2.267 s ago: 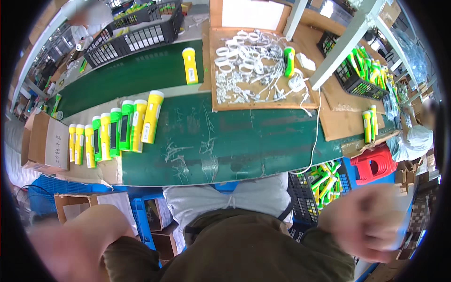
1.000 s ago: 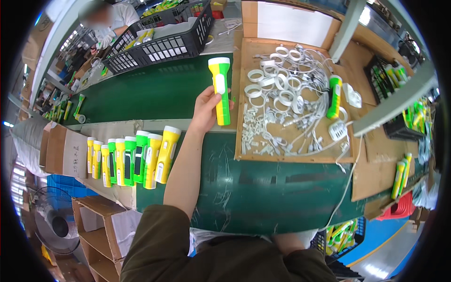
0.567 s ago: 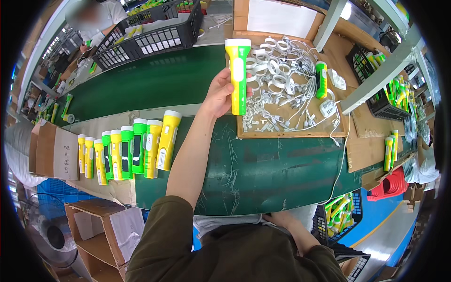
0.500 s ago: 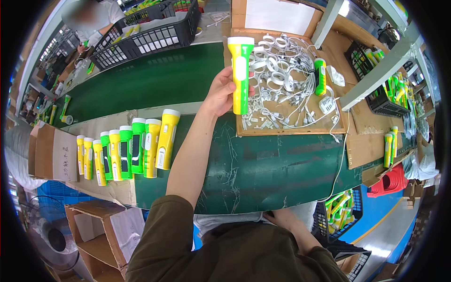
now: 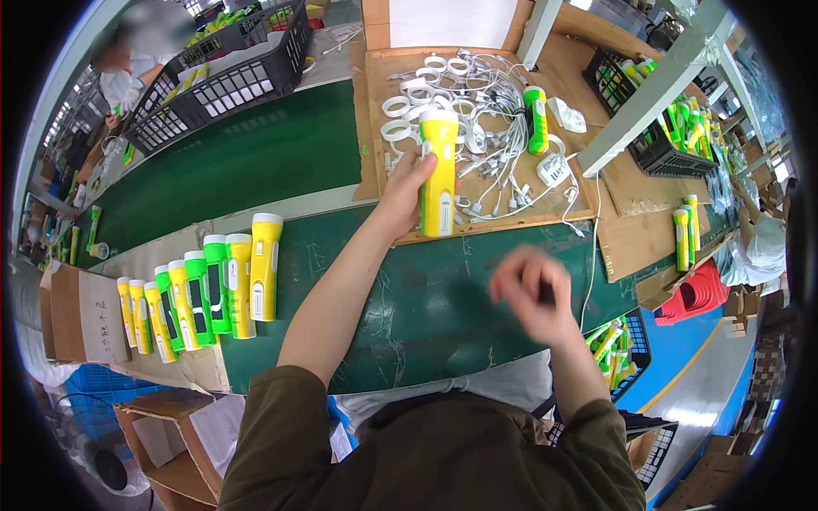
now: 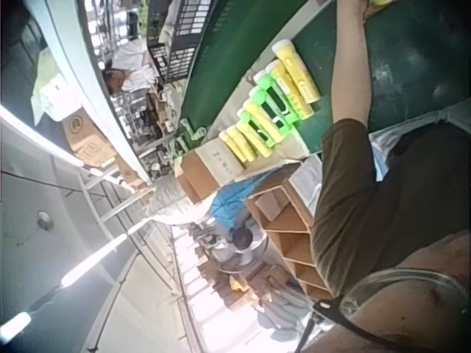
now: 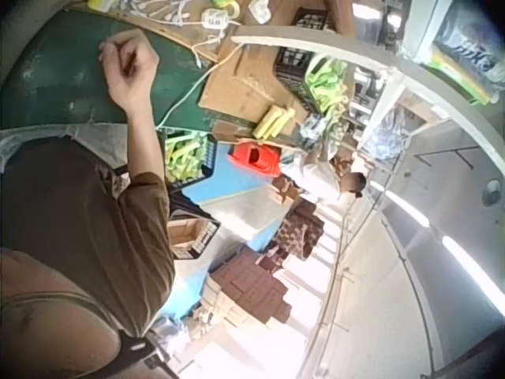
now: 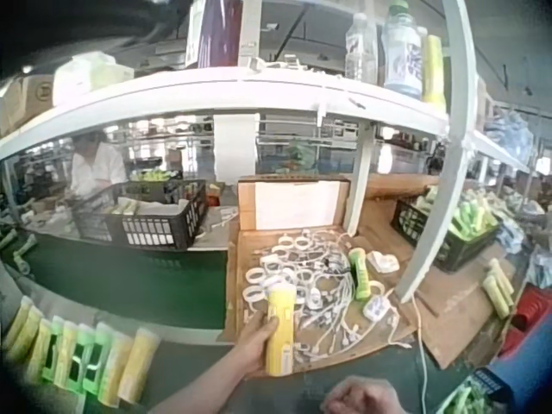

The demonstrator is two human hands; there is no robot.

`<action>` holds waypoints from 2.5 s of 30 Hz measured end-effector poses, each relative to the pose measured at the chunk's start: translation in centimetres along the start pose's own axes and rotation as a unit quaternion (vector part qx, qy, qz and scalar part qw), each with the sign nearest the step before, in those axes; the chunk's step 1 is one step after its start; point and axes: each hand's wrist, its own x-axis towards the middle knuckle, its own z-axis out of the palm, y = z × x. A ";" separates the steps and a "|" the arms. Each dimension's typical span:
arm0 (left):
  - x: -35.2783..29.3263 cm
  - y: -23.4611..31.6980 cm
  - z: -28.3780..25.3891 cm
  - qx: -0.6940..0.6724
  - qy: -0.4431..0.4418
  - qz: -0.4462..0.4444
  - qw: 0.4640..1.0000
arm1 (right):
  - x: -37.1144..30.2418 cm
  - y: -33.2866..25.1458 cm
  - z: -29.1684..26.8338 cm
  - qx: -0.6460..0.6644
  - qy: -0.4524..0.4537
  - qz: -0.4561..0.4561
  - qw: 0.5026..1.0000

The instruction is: Assembling hand-held flashlights by inserting solar panels and securing lens caps on a factory line.

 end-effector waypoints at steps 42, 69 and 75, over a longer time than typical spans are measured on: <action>0.5 0.9 -0.3 0.010 0.099 -0.083 0.992 | 8.2 12.2 -0.9 -0.243 0.154 -0.183 0.940; -0.1 1.0 0.2 0.054 0.098 -0.093 0.989 | 6.4 10.1 -0.9 -0.337 0.079 -0.090 0.934; 0.0 1.4 0.6 0.056 0.105 -0.090 0.989 | 6.8 10.1 -1.0 -0.329 0.075 -0.078 0.938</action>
